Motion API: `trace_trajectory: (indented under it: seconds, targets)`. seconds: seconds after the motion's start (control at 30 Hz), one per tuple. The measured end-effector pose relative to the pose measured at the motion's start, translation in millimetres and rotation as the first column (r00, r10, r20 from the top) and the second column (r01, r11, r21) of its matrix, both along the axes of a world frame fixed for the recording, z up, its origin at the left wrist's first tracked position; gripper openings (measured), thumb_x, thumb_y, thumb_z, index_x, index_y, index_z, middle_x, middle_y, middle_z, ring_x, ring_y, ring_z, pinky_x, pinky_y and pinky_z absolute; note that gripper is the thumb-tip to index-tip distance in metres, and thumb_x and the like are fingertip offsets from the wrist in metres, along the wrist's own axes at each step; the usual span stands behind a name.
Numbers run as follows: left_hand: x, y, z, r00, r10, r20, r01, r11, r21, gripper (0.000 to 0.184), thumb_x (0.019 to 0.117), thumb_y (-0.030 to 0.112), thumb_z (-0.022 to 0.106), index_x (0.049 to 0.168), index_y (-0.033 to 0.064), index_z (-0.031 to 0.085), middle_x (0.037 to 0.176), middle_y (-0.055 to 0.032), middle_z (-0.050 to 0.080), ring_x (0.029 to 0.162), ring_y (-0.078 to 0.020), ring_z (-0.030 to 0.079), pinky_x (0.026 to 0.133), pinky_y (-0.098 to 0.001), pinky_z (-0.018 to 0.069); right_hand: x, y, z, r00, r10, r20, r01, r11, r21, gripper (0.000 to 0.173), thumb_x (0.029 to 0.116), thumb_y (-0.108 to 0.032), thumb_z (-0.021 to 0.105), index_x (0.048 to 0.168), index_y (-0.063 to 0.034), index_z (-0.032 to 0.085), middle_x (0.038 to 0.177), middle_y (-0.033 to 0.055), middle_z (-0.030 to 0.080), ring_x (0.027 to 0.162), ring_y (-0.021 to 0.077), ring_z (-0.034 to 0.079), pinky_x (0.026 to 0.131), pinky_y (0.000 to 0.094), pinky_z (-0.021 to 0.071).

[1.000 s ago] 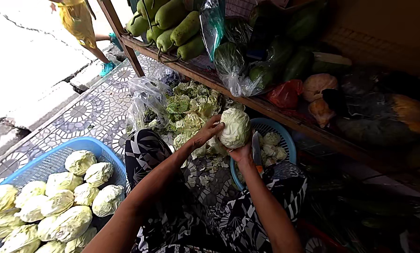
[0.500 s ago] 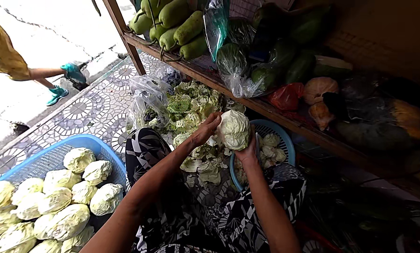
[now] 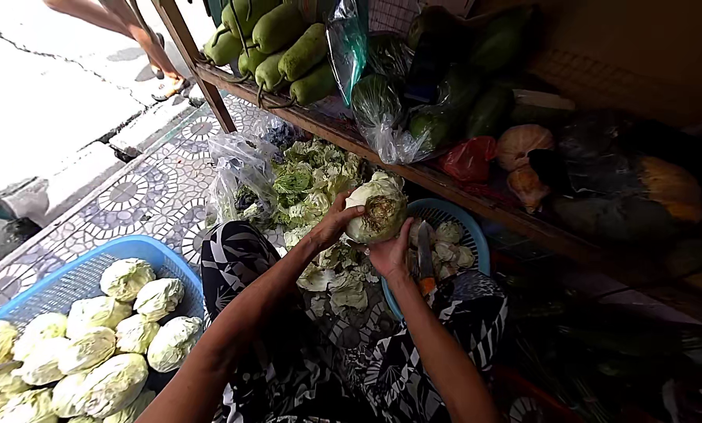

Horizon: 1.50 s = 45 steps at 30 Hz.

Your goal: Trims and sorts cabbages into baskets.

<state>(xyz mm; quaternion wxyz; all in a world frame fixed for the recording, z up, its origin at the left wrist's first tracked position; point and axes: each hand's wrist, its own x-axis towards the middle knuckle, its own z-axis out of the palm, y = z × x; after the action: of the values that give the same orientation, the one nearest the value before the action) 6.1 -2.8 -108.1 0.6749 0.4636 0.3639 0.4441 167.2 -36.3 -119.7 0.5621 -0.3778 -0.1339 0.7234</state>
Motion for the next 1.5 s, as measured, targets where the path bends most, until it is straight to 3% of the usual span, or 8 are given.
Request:
trace_trajectory:
  seconds: [0.17, 0.37, 0.53, 0.67, 0.87, 1.03, 1.3, 1.5]
  targets:
    - [-15, 3, 11, 0.964, -0.026, -0.264, 0.046, 0.996, 0.072, 0.071, 0.0953, 0.052, 0.059, 0.147, 0.0065, 0.04, 0.139, -0.0104, 0.055, 0.118, -0.0163, 0.058, 0.097, -0.0368, 0.0513, 23, 11, 0, 0.96, -0.055, 0.275, 0.04, 0.997, 0.061, 0.061, 0.1078, -0.055, 0.025, 0.15, -0.0139, 0.039, 0.137, 0.0119, 0.057, 0.122, 0.0214, 0.058, 0.099, 0.0405, 0.0521]
    - [-3, 1, 11, 0.995, 0.02, 0.098, -0.008, 0.993, -0.117, 0.053, 0.0992, 0.035, 0.055, 0.144, 0.0121, 0.04, 0.115, -0.0056, 0.065, 0.098, -0.0131, 0.065, 0.086, -0.0342, 0.0566, 38, 13, 5, 0.875, -0.042, 0.482, 0.003, 0.997, 0.081, 0.041, 0.1099, -0.031, 0.038, 0.141, -0.0046, 0.043, 0.123, 0.0113, 0.058, 0.104, 0.0141, 0.06, 0.081, 0.0289, 0.0529]
    - [-2, 0, 14, 0.993, 0.069, 0.097, -0.056, 0.99, -0.131, 0.046, 0.1041, 0.047, 0.048, 0.14, 0.0202, 0.035, 0.126, -0.0049, 0.06, 0.108, -0.017, 0.063, 0.088, -0.0394, 0.0559, 17, 8, -4, 0.995, -0.096, -0.019, 0.098, 0.979, 0.18, 0.084, 0.0778, -0.059, 0.079, 0.141, -0.0151, 0.046, 0.128, 0.0096, 0.063, 0.116, 0.0219, 0.063, 0.097, 0.0439, 0.055]
    - [-15, 3, 13, 0.946, 0.17, -0.276, -0.165, 0.985, 0.042, 0.03, 0.1059, 0.034, 0.054, 0.119, 0.0081, 0.056, 0.115, -0.0094, 0.061, 0.101, -0.0184, 0.061, 0.087, -0.0424, 0.0524, 23, 9, -13, 0.994, -0.102, -0.037, 0.104, 0.993, 0.054, 0.06, 0.1005, -0.057, 0.049, 0.144, -0.0162, 0.046, 0.131, 0.0136, 0.061, 0.117, 0.0275, 0.062, 0.095, 0.0491, 0.0546]
    - [-17, 23, -6, 0.875, 0.436, -0.212, -0.417, 0.9, 0.129, 0.013, 0.1062, 0.014, 0.052, 0.101, 0.0021, 0.05, 0.088, -0.0063, 0.055, 0.072, -0.0113, 0.06, 0.067, -0.0311, 0.0572, 29, 10, -14, 0.999, -0.019, -0.028, 0.021, 0.998, 0.061, 0.048, 0.101, -0.051, 0.05, 0.131, -0.0141, 0.054, 0.112, 0.0098, 0.068, 0.101, 0.0206, 0.069, 0.084, 0.0406, 0.0598]
    - [-11, 20, -2, 0.866, 0.389, -0.313, -0.441, 0.89, -0.117, 0.017, 0.1091, 0.017, 0.048, 0.112, -0.0006, 0.048, 0.095, -0.0108, 0.051, 0.075, -0.0162, 0.055, 0.07, -0.0346, 0.0522, 19, 6, -23, 0.989, 0.039, -0.143, -0.026, 0.996, 0.091, 0.065, 0.0981, -0.069, 0.039, 0.131, -0.0169, 0.058, 0.114, 0.0102, 0.07, 0.104, 0.0247, 0.069, 0.086, 0.0465, 0.0593]
    - [-19, 11, -15, 0.593, 0.283, -0.754, -0.323, 0.941, 0.1, 0.042, 0.1086, 0.029, 0.05, 0.134, -0.0053, 0.046, 0.112, -0.034, 0.061, 0.1, -0.0499, 0.063, 0.084, -0.0638, 0.0506, 11, -7, -27, 0.983, 0.045, -0.179, -0.039, 0.999, 0.036, 0.075, 0.0996, -0.073, 0.016, 0.129, -0.0188, 0.059, 0.111, 0.0063, 0.071, 0.102, 0.0197, 0.069, 0.083, 0.0423, 0.0599]
    - [-18, -1, 21, 0.962, -0.011, -0.274, -0.039, 0.984, -0.176, 0.079, 0.0993, 0.076, 0.021, 0.157, 0.0234, 0.037, 0.145, -0.0141, 0.054, 0.12, -0.0294, 0.059, 0.092, -0.0505, 0.0513, 35, 9, 13, 0.946, 0.072, 0.317, -0.082, 0.996, 0.02, 0.039, 0.1086, -0.037, 0.039, 0.133, -0.0092, 0.05, 0.111, 0.0092, 0.065, 0.099, 0.0159, 0.066, 0.083, 0.0332, 0.0581]
